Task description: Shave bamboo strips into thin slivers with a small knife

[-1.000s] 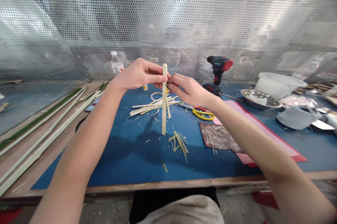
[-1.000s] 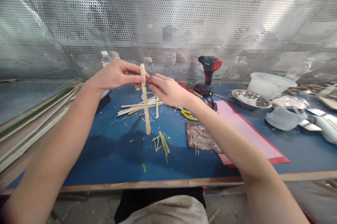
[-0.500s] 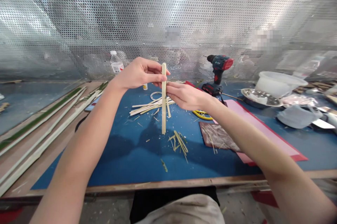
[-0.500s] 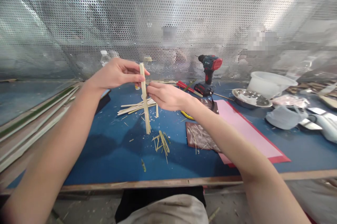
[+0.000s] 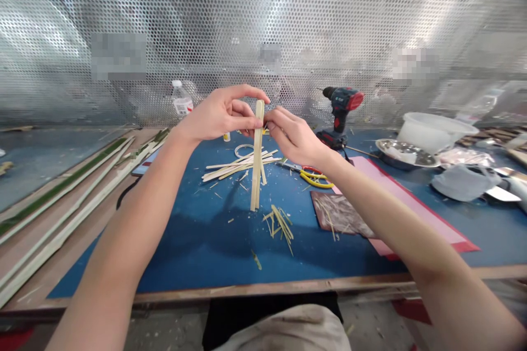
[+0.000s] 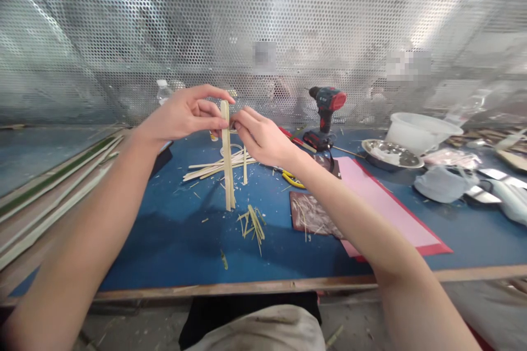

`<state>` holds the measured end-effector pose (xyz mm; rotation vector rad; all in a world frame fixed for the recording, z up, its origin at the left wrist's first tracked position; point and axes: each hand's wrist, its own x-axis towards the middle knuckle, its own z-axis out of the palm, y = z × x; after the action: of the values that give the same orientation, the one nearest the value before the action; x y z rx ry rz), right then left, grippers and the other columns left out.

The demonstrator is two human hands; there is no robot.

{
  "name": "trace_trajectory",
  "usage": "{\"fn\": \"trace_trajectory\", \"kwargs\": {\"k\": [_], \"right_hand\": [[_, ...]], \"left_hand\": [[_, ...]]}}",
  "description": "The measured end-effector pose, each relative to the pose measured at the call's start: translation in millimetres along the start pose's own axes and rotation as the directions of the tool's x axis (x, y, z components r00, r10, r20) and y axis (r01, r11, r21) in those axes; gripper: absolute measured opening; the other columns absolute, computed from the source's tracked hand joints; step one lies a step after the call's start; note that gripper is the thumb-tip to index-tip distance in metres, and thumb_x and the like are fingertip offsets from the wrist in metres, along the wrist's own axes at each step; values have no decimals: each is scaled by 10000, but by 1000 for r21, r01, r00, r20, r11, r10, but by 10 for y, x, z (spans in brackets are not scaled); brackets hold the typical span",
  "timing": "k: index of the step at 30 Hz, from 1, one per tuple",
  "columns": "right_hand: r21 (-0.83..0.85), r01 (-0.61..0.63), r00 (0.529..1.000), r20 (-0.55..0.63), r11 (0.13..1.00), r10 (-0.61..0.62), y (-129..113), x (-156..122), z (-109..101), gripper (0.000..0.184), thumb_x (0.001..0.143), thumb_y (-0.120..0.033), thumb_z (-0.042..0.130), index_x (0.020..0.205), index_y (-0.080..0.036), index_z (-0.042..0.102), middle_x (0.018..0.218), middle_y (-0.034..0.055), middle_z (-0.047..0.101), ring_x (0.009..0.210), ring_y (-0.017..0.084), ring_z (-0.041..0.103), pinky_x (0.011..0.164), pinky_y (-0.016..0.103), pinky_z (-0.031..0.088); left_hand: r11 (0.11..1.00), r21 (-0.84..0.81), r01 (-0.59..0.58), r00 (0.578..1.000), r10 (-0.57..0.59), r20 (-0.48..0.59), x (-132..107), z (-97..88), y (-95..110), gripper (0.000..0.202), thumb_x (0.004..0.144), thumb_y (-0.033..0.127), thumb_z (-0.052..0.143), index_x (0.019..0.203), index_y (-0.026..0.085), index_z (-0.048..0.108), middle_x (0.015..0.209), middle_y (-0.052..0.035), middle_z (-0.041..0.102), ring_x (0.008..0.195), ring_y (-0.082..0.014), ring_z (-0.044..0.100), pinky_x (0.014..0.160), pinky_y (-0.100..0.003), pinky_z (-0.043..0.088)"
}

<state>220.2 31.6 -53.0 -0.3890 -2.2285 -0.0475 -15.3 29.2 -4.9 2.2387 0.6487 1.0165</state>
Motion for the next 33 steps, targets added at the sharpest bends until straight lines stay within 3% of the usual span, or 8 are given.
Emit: {"fn": "trace_trajectory", "kwargs": {"k": [8,14,22,33], "right_hand": [[-60,-24,999,43,998,27,-74,25,-30,222,1101,-249,331,1031,-200,536,989,66,546,864,184,513,829,349,455],[-103,38,984,179,994,-19,-29,-14,-6,234,1091,-238,349,1018,-186,565,942,54,534,842,177,498,797,332,444],[-37,-37,999,-39,999,35,10,9,-15,258,1109,-276,324,1107,-204,571,1006,66,565,908,189,556,854,364,469],[-63,-64,997,-41,996,62,-46,30,-6,246,1110,-282,321,1108,-210,556,1031,74,568,908,195,547,871,376,480]], "left_hand": [[1000,12,19,999,-19,-27,5,17,40,431,823,250,827,1239,248,712,766,25,764,673,-155,768,667,-243,621],[1000,-4,22,999,-23,-26,-8,-14,2,442,822,267,835,1245,231,712,779,6,772,682,-162,770,663,-245,625],[999,-15,29,999,-30,-22,4,8,30,451,833,284,835,1264,232,714,814,0,791,675,-153,761,653,-246,625],[999,-10,47,999,-47,-8,-15,10,57,456,872,304,810,1313,249,710,814,-4,789,697,-146,766,682,-225,631]]}}
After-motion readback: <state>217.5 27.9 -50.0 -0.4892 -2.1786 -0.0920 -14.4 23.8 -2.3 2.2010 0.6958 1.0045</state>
